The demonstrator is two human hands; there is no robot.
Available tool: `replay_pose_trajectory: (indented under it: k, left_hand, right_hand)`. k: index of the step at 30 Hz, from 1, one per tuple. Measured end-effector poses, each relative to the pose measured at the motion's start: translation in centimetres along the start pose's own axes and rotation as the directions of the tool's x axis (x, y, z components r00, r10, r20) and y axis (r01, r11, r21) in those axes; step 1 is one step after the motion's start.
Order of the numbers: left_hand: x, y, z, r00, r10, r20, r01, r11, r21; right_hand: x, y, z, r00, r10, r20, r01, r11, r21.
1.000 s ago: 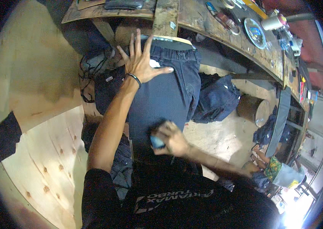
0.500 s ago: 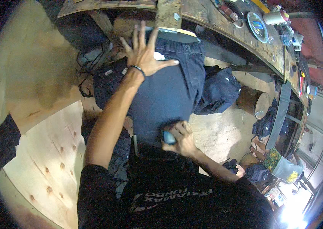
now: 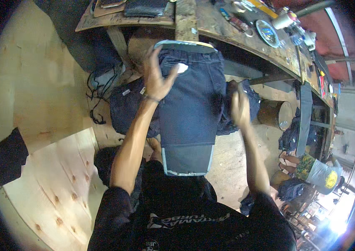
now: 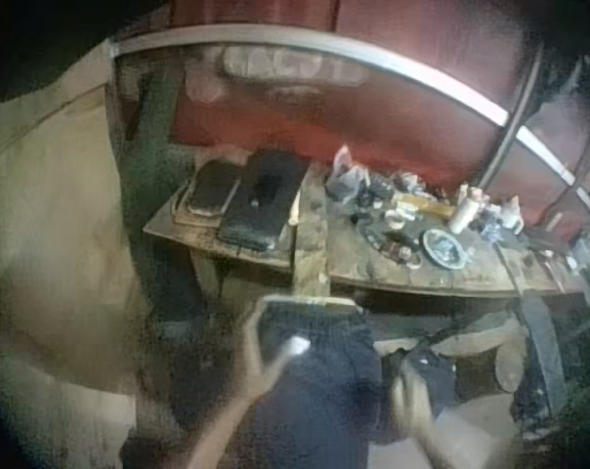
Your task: The person uses a small blue sponge to repeatedly rub and clean the surface of several dark-colored pants laid on a small board. The person flips and repositions the pants to treat different areas, then stacks the cleaned items on the floor.
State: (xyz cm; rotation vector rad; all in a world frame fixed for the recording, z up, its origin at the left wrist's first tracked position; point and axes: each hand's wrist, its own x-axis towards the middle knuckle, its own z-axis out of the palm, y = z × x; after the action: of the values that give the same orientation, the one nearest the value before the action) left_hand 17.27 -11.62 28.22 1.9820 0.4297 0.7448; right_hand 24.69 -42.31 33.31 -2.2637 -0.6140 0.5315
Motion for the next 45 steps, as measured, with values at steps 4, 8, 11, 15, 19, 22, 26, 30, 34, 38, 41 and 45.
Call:
replay_pose_trajectory:
  k: [4,8,11,15,19,22,26,30,34,38,41,45]
  left_hand:
    - [-11.3,-1.1,-0.6,0.897,-0.438,0.065,0.443,0.890,-0.111]
    - [-24.6,5.1,-3.5,0.838,-0.465,0.286,0.526,0.827,-0.196]
    - [-34.1,14.7,-7.8,0.580,-0.627,0.521,0.643,0.744,0.180]
    - [-37.4,21.0,-6.9,0.293,-0.363,0.885,0.607,0.786,0.121]
    - [-29.7,20.2,7.2,0.440,-0.023,0.898,0.296,0.948,-0.121]
    - [-20.7,19.2,17.0,0.674,0.033,0.738,0.149,0.972,-0.180]
    - [-14.3,18.5,16.3,0.881,0.052,0.471,-0.110,0.989,0.096]
    - [-17.4,11.3,4.0,0.993,0.109,0.040,-0.115,0.971,0.209]
    - [-25.9,-4.4,-7.1,0.827,-0.489,-0.277,0.531,0.841,0.099]
    - [-28.2,-20.7,-7.4,0.690,-0.695,0.202,0.458,0.636,0.621]
    - [-23.2,-28.6,-5.3,0.874,-0.463,0.145,0.155,0.549,0.821]
    - [-16.1,-32.8,-5.2,0.849,-0.487,0.206,0.012,0.407,0.913]
  right_hand:
    - [6.8,5.7,-2.3,0.859,0.297,0.416,-0.433,0.855,0.285]
    - [-5.1,9.2,0.8,0.608,0.347,0.714,-0.495,0.869,-0.001]
    - [-21.5,11.0,1.1,0.428,0.267,0.863,-0.471,0.881,-0.039]
    - [-37.0,11.5,-6.3,0.537,0.535,0.652,-0.752,0.654,0.082]
    - [-35.9,15.0,-13.9,0.383,0.915,0.125,-0.917,0.359,0.175]
    - [-28.9,21.2,-14.3,0.615,0.771,-0.166,-0.680,0.625,0.383]
    - [-20.3,31.2,-7.6,0.728,0.541,-0.421,-0.567,0.820,0.073]
    - [-21.3,36.7,4.4,0.869,0.490,-0.072,-0.478,0.792,-0.379]
    - [-31.5,35.2,12.7,0.766,0.643,0.024,-0.587,0.714,-0.382]
    - [-38.5,31.5,14.3,0.658,0.719,0.224,-0.533,0.654,-0.537]
    - [-38.7,29.3,14.2,0.863,0.362,0.353,-0.323,0.932,-0.166]
    - [-36.4,26.4,15.8,0.841,0.350,0.413,-0.292,0.936,-0.197]
